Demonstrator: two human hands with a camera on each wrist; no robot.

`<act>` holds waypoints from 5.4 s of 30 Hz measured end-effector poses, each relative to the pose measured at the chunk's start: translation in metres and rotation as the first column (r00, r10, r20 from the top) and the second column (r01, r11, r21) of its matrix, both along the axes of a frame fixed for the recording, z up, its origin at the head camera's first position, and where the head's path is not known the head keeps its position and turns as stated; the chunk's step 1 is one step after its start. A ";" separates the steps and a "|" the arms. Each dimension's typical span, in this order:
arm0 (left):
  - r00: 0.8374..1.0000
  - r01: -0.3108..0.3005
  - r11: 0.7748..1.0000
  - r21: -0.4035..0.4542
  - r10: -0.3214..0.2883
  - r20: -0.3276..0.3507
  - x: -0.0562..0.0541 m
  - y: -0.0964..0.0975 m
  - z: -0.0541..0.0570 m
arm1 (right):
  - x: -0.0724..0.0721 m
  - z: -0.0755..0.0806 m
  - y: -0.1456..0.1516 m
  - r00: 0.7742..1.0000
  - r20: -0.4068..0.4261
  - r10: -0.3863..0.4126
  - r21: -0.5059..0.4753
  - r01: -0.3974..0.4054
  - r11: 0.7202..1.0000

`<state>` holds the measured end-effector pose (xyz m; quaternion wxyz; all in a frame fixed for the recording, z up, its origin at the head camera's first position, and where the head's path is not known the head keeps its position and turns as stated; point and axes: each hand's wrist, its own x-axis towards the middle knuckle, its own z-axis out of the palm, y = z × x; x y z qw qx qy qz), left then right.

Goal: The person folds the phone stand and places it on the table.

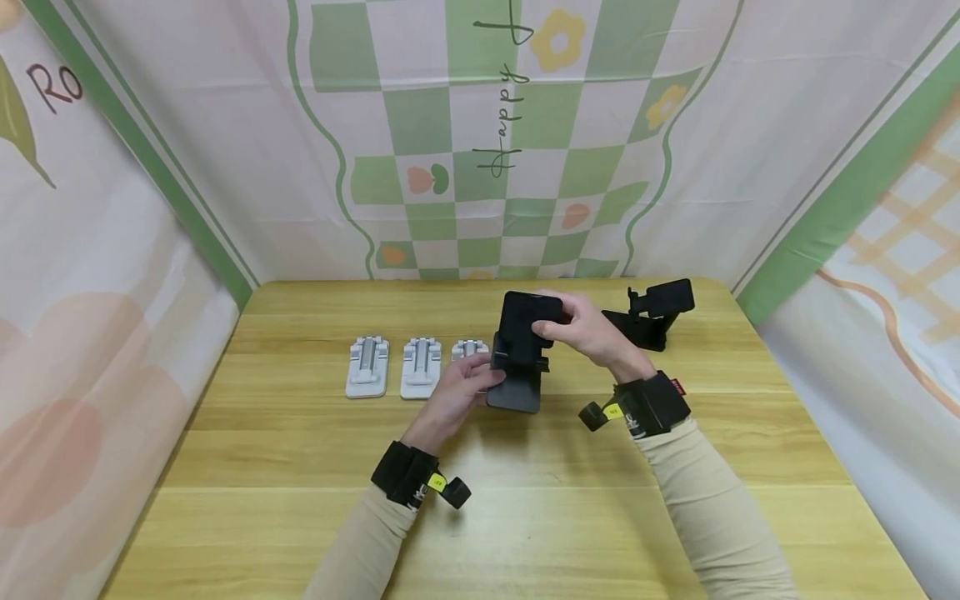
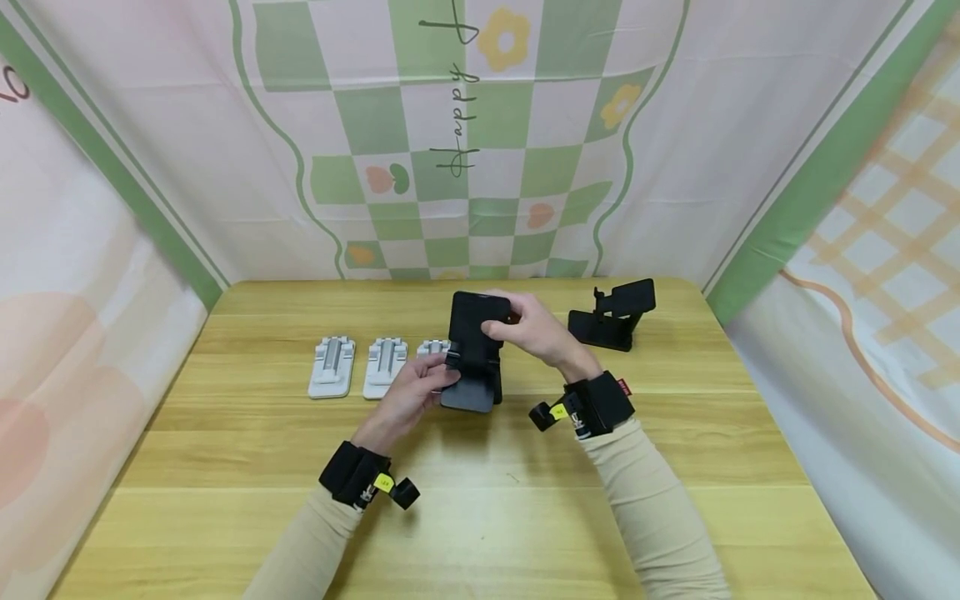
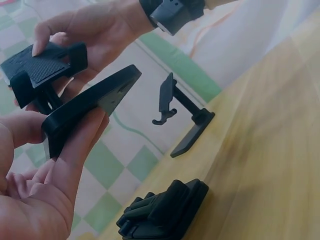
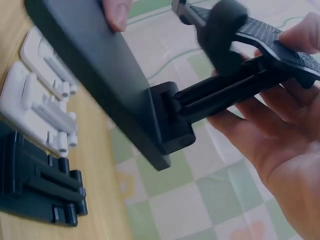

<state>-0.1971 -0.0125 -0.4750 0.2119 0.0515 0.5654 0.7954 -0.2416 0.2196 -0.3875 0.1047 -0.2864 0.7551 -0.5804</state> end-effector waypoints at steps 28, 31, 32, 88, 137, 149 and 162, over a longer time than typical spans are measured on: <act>0.999 0.017 1.000 0.021 -0.016 -0.032 0.004 0.001 0.000 | 0.003 -0.020 -0.008 0.995 -0.012 -0.101 0.160 0.102 0.982; 0.999 0.014 1.000 0.025 -0.014 -0.030 0.004 0.001 0.000 | 0.004 -0.021 -0.008 0.993 -0.011 -0.113 0.165 0.114 0.980; 0.999 0.013 1.000 0.024 -0.012 -0.029 0.004 0.001 0.000 | 0.004 -0.021 -0.008 0.993 -0.010 -0.116 0.166 0.116 0.979; 0.999 0.035 0.999 0.024 -0.035 -0.011 0.005 -0.002 -0.004 | 0.004 -0.037 -0.019 0.944 -0.237 -0.227 0.103 0.257 0.961; 0.998 -0.061 0.998 -0.019 0.060 -0.009 0.006 0.002 -0.008 | 0.038 0.019 -0.048 0.429 -0.900 -0.083 0.147 0.476 0.867; 0.996 -0.088 0.996 -0.035 0.088 0.001 0.006 0.002 -0.008 | 0.049 0.013 -0.053 0.385 -0.922 -0.039 0.181 0.517 0.837; 0.989 -0.148 0.988 -0.049 0.148 -0.011 0.004 0.000 -0.012 | 0.061 -0.004 -0.058 0.315 -0.948 0.049 0.217 0.524 0.823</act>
